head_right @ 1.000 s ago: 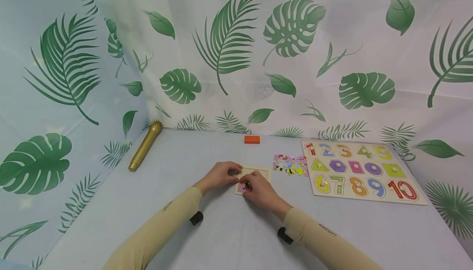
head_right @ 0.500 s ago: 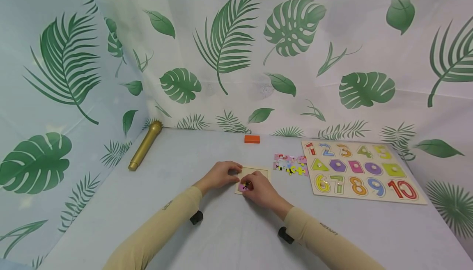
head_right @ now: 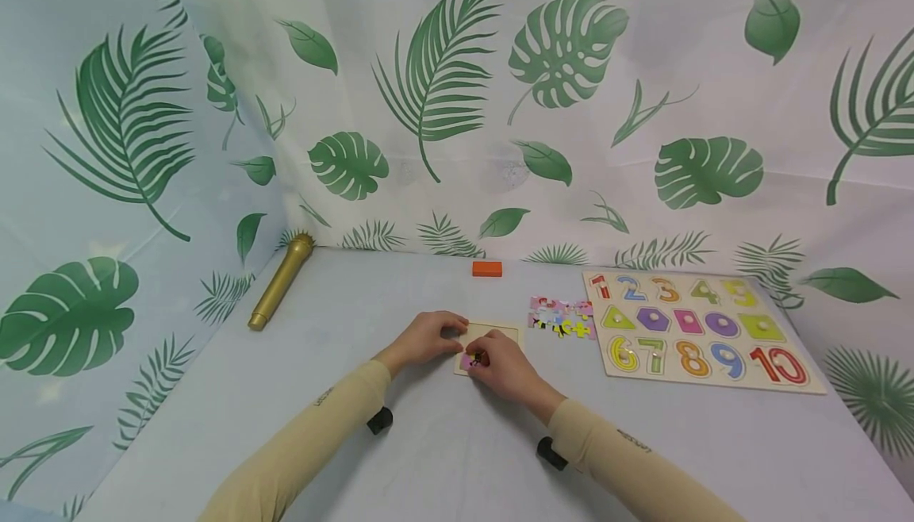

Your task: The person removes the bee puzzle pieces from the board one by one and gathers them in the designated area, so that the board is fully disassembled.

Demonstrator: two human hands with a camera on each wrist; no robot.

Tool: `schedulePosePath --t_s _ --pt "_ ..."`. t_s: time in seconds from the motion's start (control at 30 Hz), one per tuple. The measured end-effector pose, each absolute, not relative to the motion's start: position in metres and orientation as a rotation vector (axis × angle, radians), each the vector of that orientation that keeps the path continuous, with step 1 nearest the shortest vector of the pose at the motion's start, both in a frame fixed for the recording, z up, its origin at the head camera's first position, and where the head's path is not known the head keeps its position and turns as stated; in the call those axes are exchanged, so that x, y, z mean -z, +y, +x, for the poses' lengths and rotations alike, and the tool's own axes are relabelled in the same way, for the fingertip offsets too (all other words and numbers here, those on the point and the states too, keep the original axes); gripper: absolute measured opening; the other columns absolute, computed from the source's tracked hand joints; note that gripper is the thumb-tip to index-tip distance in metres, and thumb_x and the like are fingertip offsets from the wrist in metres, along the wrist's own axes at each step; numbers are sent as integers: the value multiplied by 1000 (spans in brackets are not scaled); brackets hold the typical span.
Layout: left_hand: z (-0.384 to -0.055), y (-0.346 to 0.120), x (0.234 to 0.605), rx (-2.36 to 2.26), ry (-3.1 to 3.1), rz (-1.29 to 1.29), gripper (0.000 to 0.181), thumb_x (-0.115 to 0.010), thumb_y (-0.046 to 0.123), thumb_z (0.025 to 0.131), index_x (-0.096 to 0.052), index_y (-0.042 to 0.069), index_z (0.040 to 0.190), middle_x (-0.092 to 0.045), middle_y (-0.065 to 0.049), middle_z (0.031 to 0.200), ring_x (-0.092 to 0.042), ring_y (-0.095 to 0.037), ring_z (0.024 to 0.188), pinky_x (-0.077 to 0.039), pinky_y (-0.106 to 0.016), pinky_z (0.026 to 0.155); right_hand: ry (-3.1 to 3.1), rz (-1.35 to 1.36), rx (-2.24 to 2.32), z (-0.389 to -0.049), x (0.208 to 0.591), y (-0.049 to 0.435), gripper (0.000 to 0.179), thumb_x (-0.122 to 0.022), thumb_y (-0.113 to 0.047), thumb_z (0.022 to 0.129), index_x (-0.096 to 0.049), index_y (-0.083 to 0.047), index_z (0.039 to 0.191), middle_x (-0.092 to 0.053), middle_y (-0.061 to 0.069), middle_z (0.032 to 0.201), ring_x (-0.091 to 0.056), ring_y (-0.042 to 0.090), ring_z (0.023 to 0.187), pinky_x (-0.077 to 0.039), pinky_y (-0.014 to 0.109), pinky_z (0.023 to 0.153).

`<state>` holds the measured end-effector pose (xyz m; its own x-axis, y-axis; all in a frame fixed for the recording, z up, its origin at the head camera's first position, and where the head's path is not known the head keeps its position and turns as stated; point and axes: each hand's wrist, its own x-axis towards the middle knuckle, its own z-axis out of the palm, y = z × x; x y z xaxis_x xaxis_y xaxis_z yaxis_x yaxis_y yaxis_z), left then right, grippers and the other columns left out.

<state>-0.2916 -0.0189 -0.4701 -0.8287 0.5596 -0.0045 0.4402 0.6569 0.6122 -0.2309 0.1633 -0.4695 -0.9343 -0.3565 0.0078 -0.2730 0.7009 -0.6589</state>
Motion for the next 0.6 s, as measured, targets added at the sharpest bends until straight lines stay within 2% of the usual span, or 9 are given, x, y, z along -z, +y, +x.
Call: schedulePosePath --t_s 0.47,0.6 --pt "-292 -18 469 -895 2687 820 31 -75 13 86 -70 3 115 -64 -5 129 -54 -21 126 -40 -32 108 2793 -510 1082 -229 466 166 23 -76 -9 84 -72 -6 106 -60 2 96 -54 14 81 -50 28 72" --pt "-292 -19 469 -892 2688 823 30 -75 12 86 -70 3 115 -64 -5 128 -54 -21 125 -40 -32 108 2793 -505 1091 -229 466 168 25 -77 -9 84 -72 -7 108 -60 2 97 -54 13 81 -49 27 70"
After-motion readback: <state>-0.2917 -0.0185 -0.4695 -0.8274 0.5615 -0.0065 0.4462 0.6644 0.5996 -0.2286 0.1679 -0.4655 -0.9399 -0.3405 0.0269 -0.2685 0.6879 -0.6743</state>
